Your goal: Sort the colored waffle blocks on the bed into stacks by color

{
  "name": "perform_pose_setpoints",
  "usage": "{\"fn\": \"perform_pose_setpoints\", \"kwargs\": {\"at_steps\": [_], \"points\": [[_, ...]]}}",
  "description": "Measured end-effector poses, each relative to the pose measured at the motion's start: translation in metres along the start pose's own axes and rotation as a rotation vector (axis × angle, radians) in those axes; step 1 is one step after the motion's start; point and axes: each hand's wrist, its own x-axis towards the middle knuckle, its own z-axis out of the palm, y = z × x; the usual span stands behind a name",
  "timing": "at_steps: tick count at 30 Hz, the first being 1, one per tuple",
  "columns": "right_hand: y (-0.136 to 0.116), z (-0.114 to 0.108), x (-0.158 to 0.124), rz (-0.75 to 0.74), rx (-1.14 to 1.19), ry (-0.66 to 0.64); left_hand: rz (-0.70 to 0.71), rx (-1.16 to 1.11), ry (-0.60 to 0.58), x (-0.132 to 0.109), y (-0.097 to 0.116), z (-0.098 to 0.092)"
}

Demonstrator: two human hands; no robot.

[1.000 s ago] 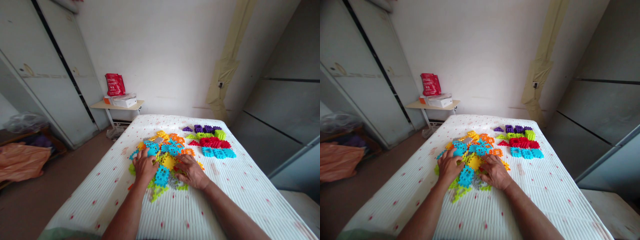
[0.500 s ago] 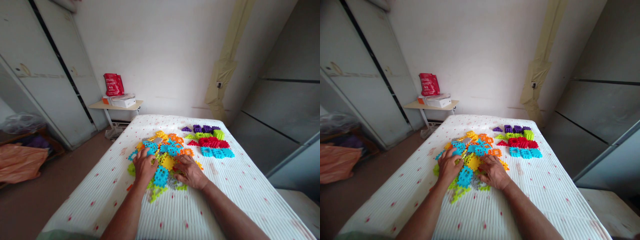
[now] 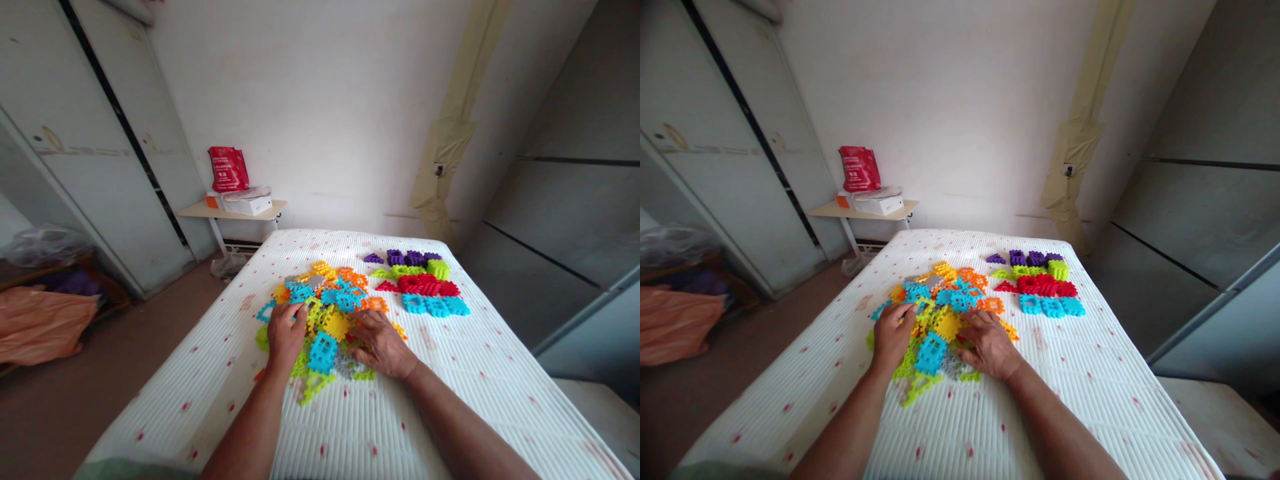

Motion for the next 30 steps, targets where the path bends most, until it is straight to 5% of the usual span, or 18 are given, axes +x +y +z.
{"fn": "perform_pose_setpoints", "kwargs": {"at_steps": [15, 23, 30], "points": [[0.000, 0.001, 0.000, -0.002, 0.031, 0.041, -0.124, -0.264, 0.043, -0.003, -0.004, 0.006], [0.002, -0.002, 0.001, 0.148, 0.239, 0.274, 0.138, -0.350, -0.064, -0.004, 0.014, -0.003], [-0.007, -0.002, 0.001, 0.270, 0.476, 0.248, 0.360, -0.465, -0.224, -0.012, 0.039, 0.000]]}}
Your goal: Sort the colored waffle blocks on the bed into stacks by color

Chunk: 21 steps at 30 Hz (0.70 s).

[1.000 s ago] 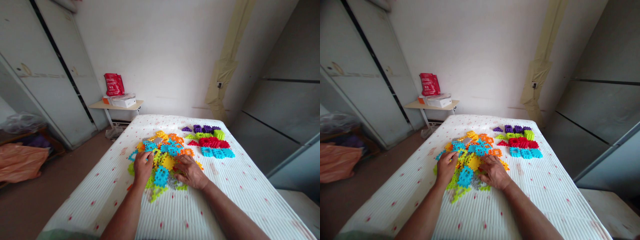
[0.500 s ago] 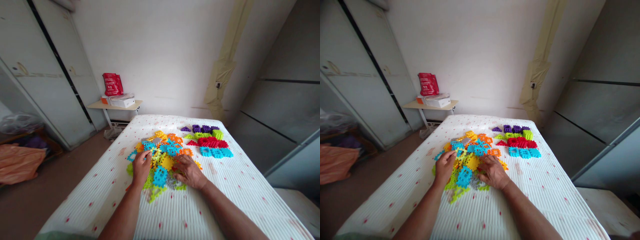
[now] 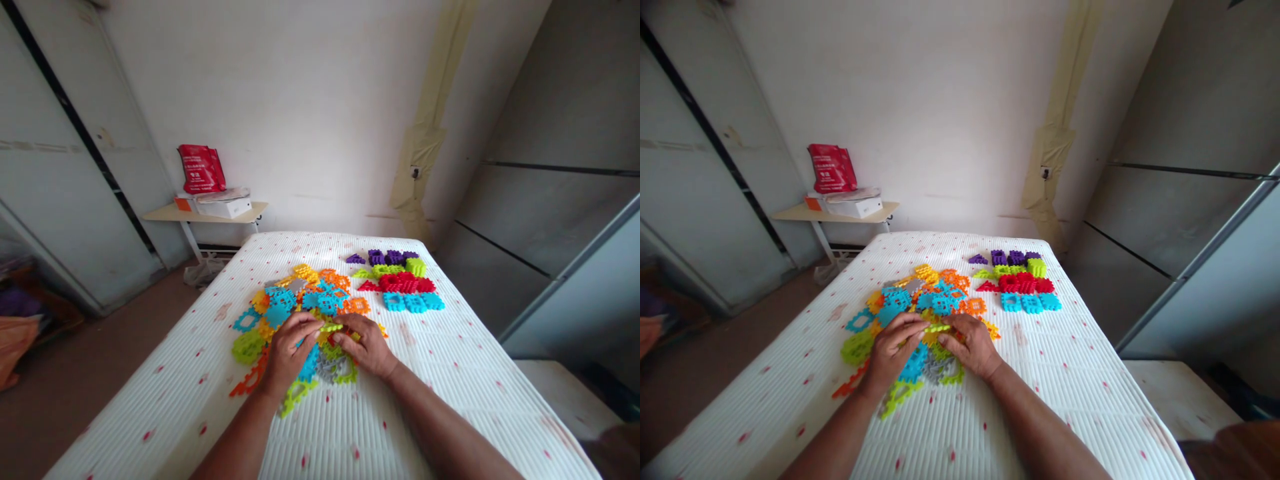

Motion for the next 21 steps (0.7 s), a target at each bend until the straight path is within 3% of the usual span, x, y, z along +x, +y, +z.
{"fn": "perform_pose_setpoints", "kwargs": {"at_steps": [7, 12, 21], "points": [[-0.0031, -0.0024, 0.0020, 0.145, 0.191, 0.004, 0.142, 0.020, 0.038, 0.0008, 0.0023, 0.0023], [-0.0072, -0.0048, 0.0041, 0.175, 0.152, 0.058, 0.185, 0.101, 0.058, 0.0000, 0.0060, 0.0044], [-0.0101, -0.0024, 0.0050, 0.268, 0.115, 0.014, 0.268, 0.191, 0.065, -0.0029, 0.0046, 0.0101]]}}
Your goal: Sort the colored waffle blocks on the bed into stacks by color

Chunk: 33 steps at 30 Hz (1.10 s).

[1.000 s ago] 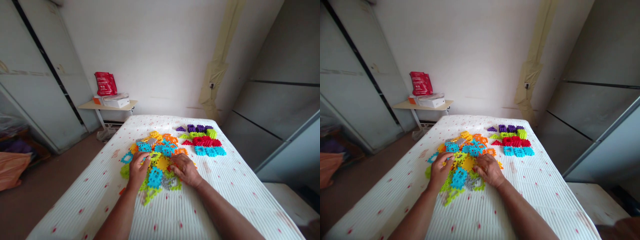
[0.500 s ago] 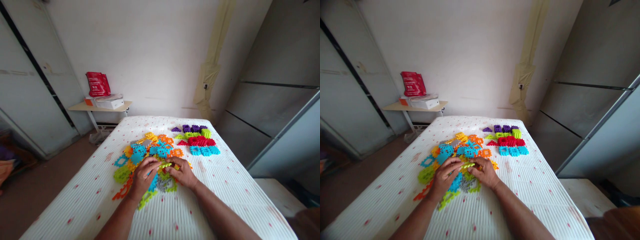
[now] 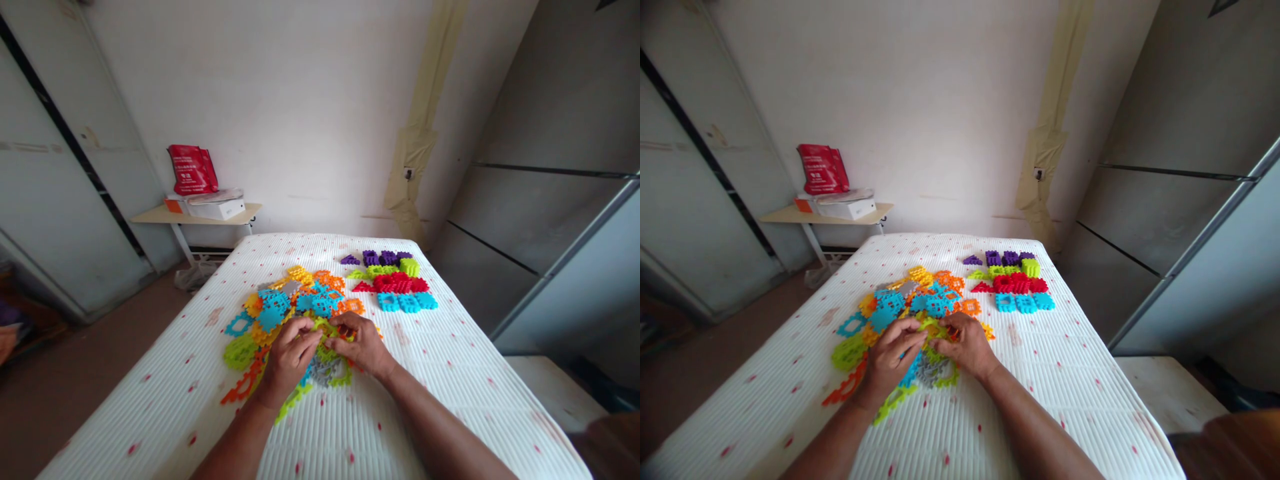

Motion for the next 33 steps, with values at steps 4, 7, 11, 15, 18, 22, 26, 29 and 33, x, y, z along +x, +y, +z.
{"fn": "perform_pose_setpoints", "kwargs": {"at_steps": [4, 7, 11, 15, 18, 22, 26, 29, 33], "points": [[-0.002, -0.002, -0.002, -0.012, -0.088, -0.016, -0.002, 0.025, -0.001, -0.002, -0.001, 0.002], [0.001, -0.011, 0.001, -0.079, -0.199, -0.014, -0.042, 0.042, -0.002, -0.001, -0.001, 0.001], [0.013, -0.049, 0.029, -0.054, -0.556, 0.226, -0.138, 0.060, 0.072, 0.000, -0.003, -0.004], [0.028, -0.094, 0.074, 0.313, -0.965, 0.379, -0.200, 0.054, 0.132, 0.001, -0.005, -0.009], [0.039, -0.111, 0.102, 0.492, -1.086, 0.288, -0.228, 0.044, 0.143, 0.001, -0.008, -0.011], [0.052, -0.108, 0.126, 0.595, -1.134, 0.183, -0.250, 0.051, 0.166, 0.001, -0.012, -0.014], [0.061, -0.101, 0.137, 0.616, -1.150, 0.151, -0.275, 0.056, 0.170, 0.001, -0.015, -0.018], [0.063, -0.098, 0.141, 0.617, -1.155, 0.140, -0.292, 0.053, 0.174, 0.001, -0.015, -0.019], [0.065, -0.093, 0.142, 0.627, -1.158, 0.121, -0.298, 0.043, 0.178, 0.001, -0.014, -0.019]]}}
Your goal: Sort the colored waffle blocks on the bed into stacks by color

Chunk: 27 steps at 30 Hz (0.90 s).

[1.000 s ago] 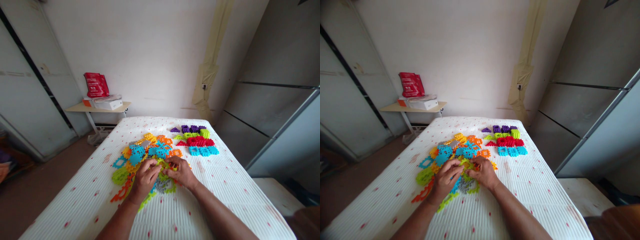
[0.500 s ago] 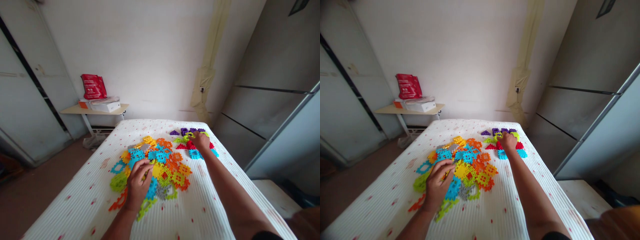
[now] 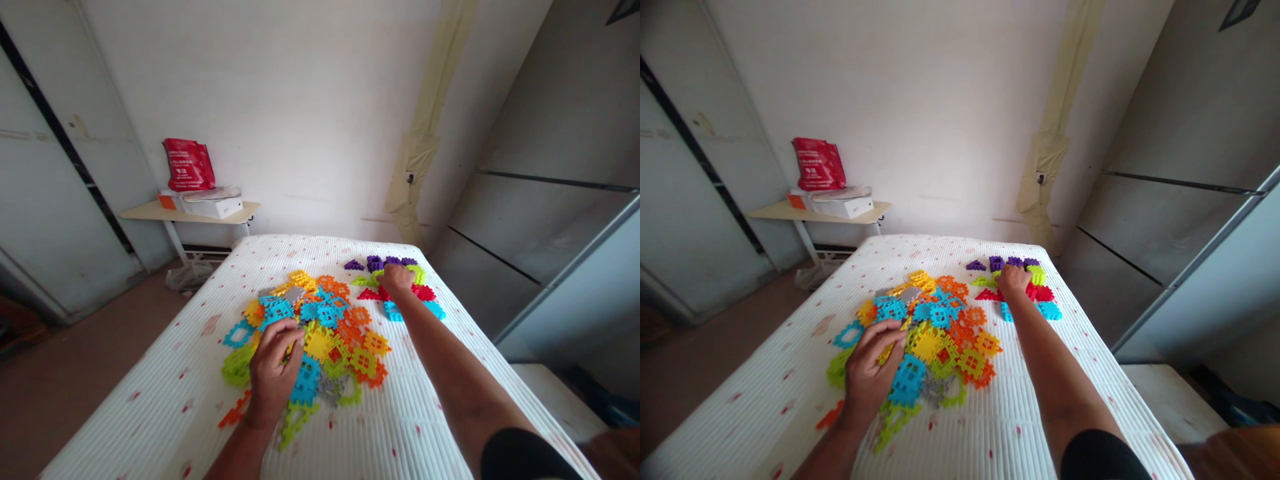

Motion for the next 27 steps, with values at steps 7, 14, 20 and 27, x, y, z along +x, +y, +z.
{"fn": "perform_pose_setpoints", "kwargs": {"at_steps": [7, 14, 20, 27], "points": [[-0.007, -0.001, -0.004, -0.014, -0.018, -0.010, -0.054, 0.043, 0.044, 0.001, -0.009, -0.002], [-0.010, -0.020, -0.039, -0.336, 0.068, 0.298, -0.263, 0.099, 0.122, 0.003, -0.038, -0.010], [-0.010, 0.006, -0.114, -0.832, 0.287, 0.492, -0.453, 0.113, 0.131, 0.002, -0.063, -0.017], [0.009, 0.034, -0.149, -0.965, 0.410, 0.429, -0.306, 0.038, 0.003, 0.005, -0.052, -0.018]]}}
